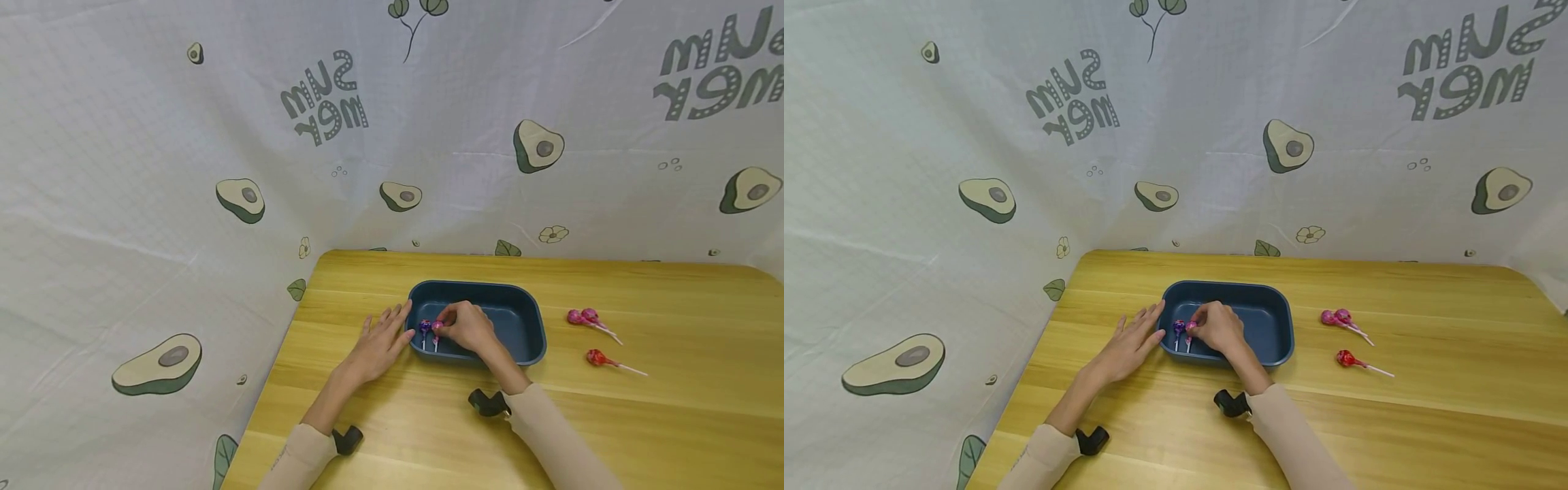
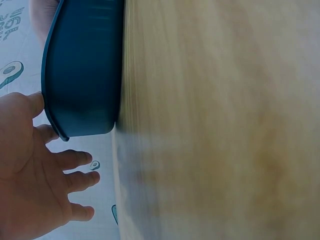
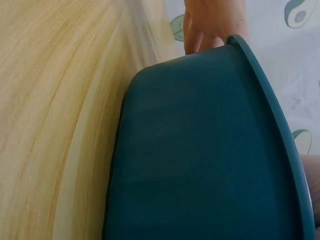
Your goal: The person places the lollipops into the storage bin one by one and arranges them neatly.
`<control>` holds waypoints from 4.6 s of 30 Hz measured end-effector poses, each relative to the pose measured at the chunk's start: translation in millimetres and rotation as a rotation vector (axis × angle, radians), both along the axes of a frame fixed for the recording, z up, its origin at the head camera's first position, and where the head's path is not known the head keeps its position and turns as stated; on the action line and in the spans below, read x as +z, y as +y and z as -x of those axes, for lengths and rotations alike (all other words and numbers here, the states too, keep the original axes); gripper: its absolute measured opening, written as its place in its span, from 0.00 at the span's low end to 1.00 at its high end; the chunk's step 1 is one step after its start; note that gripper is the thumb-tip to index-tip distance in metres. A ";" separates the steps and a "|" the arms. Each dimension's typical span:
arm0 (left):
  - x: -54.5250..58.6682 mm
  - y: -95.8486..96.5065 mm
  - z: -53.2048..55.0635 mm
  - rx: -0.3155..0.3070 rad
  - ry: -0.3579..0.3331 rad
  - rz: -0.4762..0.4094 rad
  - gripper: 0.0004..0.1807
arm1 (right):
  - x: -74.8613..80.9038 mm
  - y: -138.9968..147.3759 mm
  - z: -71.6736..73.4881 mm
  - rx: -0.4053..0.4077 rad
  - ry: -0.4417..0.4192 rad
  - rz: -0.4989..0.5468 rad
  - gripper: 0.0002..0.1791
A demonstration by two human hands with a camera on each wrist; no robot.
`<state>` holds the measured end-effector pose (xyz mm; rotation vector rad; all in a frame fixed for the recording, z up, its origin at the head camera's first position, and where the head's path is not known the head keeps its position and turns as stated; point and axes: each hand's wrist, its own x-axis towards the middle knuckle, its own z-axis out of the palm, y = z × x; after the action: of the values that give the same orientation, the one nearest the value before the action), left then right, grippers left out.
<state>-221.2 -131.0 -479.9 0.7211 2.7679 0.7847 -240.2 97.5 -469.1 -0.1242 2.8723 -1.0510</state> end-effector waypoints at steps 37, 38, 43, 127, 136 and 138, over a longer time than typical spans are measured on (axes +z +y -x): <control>-1.3 -0.6 4.6 -0.014 0.011 -0.005 0.36 | 5.7 13.1 -3.0 0.004 -0.007 0.029 0.20; -1.1 -0.6 4.9 -0.015 0.011 -0.005 0.36 | 7.5 15.4 -3.8 0.002 -0.001 0.033 0.21; -1.0 -0.5 6.6 -0.011 0.005 0.002 0.36 | 19.1 28.6 -9.4 -0.005 0.061 0.046 0.22; 3.5 -2.7 18.8 -0.037 -0.034 -0.015 0.36 | -12.6 203.7 -36.6 -0.315 0.152 -0.116 0.23; 4.4 -2.4 18.3 -0.043 -0.033 -0.011 0.36 | -4.6 199.6 -34.7 -0.374 0.201 -0.040 0.23; 4.5 -2.5 18.1 -0.044 -0.034 -0.010 0.36 | 1.2 197.5 -33.9 -0.395 0.216 -0.035 0.24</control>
<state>-239.2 -133.5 -475.4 0.7602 2.7101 0.7953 -206.3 295.0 -467.9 0.3706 3.1930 -1.1019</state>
